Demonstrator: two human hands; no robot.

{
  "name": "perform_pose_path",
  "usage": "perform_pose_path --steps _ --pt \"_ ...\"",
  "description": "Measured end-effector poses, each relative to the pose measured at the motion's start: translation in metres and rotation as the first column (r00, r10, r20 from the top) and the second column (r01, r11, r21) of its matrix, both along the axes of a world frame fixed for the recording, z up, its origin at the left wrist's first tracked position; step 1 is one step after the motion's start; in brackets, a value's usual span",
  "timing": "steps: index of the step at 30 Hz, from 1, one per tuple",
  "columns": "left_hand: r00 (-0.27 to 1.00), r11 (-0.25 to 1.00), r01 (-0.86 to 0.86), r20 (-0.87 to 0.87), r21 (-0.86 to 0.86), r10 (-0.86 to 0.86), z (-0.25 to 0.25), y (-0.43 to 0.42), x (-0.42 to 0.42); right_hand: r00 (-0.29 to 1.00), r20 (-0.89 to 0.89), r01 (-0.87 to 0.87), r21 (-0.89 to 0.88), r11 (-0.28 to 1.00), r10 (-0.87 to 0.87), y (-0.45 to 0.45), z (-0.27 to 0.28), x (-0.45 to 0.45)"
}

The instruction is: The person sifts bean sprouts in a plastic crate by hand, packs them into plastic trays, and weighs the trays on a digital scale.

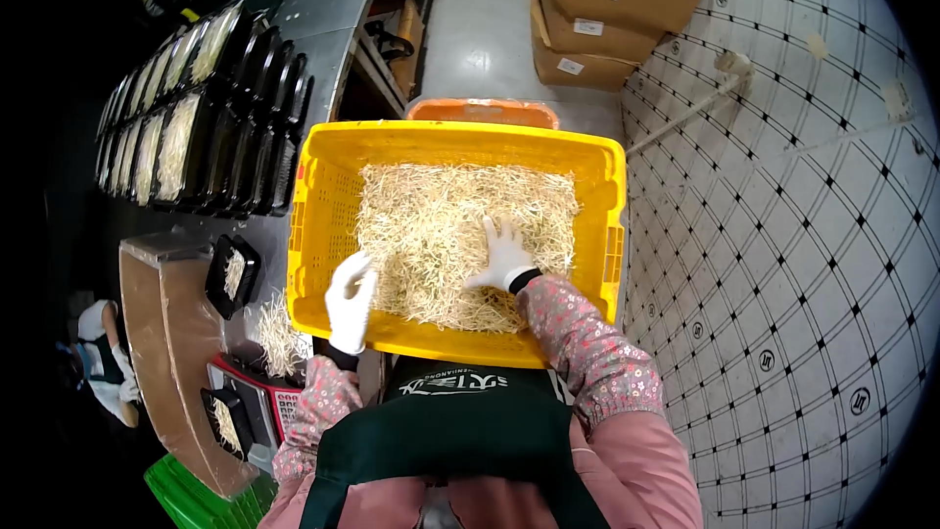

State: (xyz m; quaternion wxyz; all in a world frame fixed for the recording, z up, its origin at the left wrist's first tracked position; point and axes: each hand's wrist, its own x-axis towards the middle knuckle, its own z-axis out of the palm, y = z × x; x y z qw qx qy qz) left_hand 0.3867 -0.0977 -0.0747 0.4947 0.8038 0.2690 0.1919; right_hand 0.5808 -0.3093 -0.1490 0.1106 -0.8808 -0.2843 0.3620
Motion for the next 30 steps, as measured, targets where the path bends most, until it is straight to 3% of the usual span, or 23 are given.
perform_pose_path --steps 2,6,8,10,11,12,13,14,15,16,17,18,22,23,24,26,27,28,29,30 --pt "0.973 0.965 -0.193 0.089 -0.179 0.211 0.003 0.022 -0.029 0.993 0.101 -0.052 -0.026 0.998 0.055 0.014 0.012 -0.022" --pt "0.878 0.872 -0.433 0.11 -0.23 0.465 0.027 0.045 -0.084 0.984 0.118 0.096 0.286 0.953 -0.134 0.011 -0.03 -0.002" --pt "0.835 0.839 -0.492 0.145 -0.234 0.53 0.03 0.055 -0.114 0.992 0.023 0.109 0.352 0.93 -0.125 0.005 -0.016 0.021" --pt "0.759 0.757 -0.586 0.133 -0.288 0.638 0.034 0.064 -0.139 0.988 -0.09 0.152 0.548 0.822 -0.122 0.003 0.014 0.03" --pt "0.773 0.777 -0.583 0.132 -0.236 0.62 0.035 0.068 -0.149 0.976 -0.192 0.188 0.521 0.833 -0.1 0.001 0.009 0.037" --pt "0.779 0.789 -0.591 0.132 -0.171 0.613 0.037 0.075 -0.163 0.894 -0.435 0.367 0.579 0.728 -0.105 0.006 0.034 0.031" --pt "0.768 0.777 -0.615 0.121 -0.138 0.629 0.028 0.082 -0.175 0.849 -0.525 0.396 0.554 0.732 -0.062 0.011 0.022 0.032" --pt "0.742 0.746 -0.663 0.075 -0.062 0.666 0.054 0.076 -0.17 0.91 -0.414 0.233 0.465 0.854 -0.023 0.019 0.024 0.034" --pt "0.716 0.728 -0.683 0.139 -0.06 0.684 0.025 0.086 -0.189 0.851 -0.521 0.353 0.463 0.813 -0.073 0.02 0.018 0.034" --pt "0.644 0.654 -0.628 0.188 -0.422 0.741 0.006 0.092 -0.2 0.805 -0.591 0.405 0.486 0.774 -0.05 0.024 0.017 0.039" --pt "0.575 0.539 -0.611 0.143 -0.58 0.806 0.039 0.084 -0.186 0.822 -0.564 0.405 0.481 0.778 -0.079 0.035 0.044 0.038" --pt "0.561 0.52 -0.613 0.136 -0.596 0.817 0.013 0.097 -0.197 0.811 -0.585 0.377 0.528 0.761 0.004 0.052 0.073 0.037" --pt "0.446 0.283 -0.471 0.051 -0.836 0.893 0.017 0.126 -0.18 0.754 -0.602 0.243 0.628 0.739 0.263 0.153 0.193 0.006" --pt "0.426 0.247 -0.497 0.014 -0.832 0.905 0.003 0.138 -0.178 0.765 -0.513 0.069 0.666 0.743 0.389 0.186 0.222 -0.006" --pt "0.396 0.182 -0.478 -0.026 -0.859 0.918 -0.002 0.15 -0.174 0.64 -0.593 0.071 0.679 0.731 0.489 0.22 0.241 -0.019" --pt "0.369 0.135 -0.448 -0.045 -0.884 0.928 -0.006 0.163 -0.169 0.602 -0.559 -0.076 0.671 0.737 0.571 0.287 0.267 -0.052" --pt "0.402 0.156 -0.444 -0.04 -0.883 0.915 -0.006 0.168 -0.168 0.563 -0.521 -0.072 0.743 0.666 0.642 0.319 0.267 -0.067" --pt "0.433 0.176 -0.438 -0.036 -0.882 0.901 -0.003 0.17 -0.167 0.598 -0.357 -0.338 0.7 0.63 0.717 0.354 0.281 -0.084" --pt "0.425 0.16 -0.456 -0.057 -0.875 0.903 -0.003 0.174 -0.166 0.584 -0.23 -0.484 0.671 0.562 0.778 0.384 0.285 -0.103" --pt "0.418 0.144 -0.475 -0.078 -0.868 0.905 -0.003 0.177 -0.164 0.538 0.034 -0.662 0.635 0.397 0.842 0.414 0.276 -0.12"
